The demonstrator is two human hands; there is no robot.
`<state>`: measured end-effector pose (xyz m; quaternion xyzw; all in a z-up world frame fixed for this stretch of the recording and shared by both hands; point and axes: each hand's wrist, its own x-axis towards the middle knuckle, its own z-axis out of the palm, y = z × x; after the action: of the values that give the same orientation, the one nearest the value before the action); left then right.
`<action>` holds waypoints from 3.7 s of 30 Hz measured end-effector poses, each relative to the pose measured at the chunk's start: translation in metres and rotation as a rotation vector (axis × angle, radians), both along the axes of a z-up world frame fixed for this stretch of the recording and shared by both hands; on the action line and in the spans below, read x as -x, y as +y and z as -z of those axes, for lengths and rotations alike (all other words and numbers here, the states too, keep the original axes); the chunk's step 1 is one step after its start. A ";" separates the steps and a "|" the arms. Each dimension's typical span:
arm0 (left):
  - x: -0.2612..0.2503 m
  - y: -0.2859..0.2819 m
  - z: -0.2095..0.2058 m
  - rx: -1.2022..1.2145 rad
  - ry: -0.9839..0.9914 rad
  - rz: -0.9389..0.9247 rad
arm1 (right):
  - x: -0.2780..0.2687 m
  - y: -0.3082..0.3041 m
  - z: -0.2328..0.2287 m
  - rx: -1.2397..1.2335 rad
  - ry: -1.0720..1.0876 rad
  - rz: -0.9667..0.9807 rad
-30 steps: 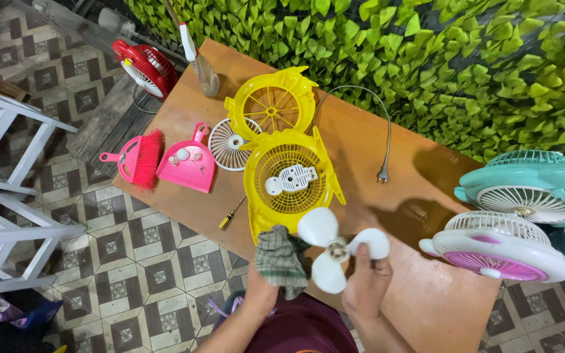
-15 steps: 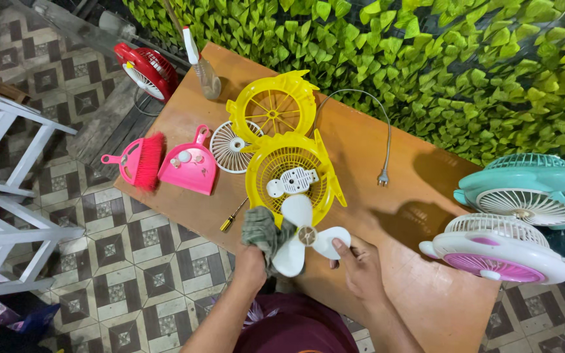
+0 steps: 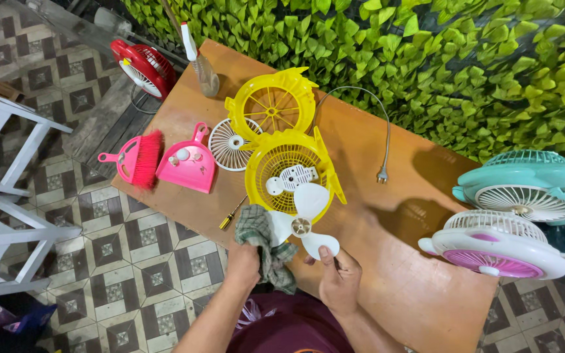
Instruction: The person wipes the interior of a yellow electric fan housing with a cloth, then cleans the fan blade and motor housing. They place the cleaned blade back into the fan housing and continue wiping the interior.
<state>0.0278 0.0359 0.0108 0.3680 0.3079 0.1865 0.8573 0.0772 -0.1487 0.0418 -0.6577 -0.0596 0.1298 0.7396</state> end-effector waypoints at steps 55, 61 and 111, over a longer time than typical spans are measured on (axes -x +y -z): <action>0.019 -0.022 -0.019 -0.241 -0.025 0.187 | -0.014 -0.026 -0.048 0.059 -0.238 -0.029; 0.037 -0.050 0.017 -0.401 0.230 0.316 | -0.031 0.021 -0.061 0.612 -1.074 -0.182; 0.030 0.008 -0.075 -0.777 0.404 0.901 | -0.066 0.073 -0.117 0.658 -0.944 -0.466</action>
<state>-0.0018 0.0441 0.0855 0.7743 0.1885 -0.1680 0.5803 0.1430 -0.0755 0.1591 -0.8075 -0.4792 -0.0057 0.3440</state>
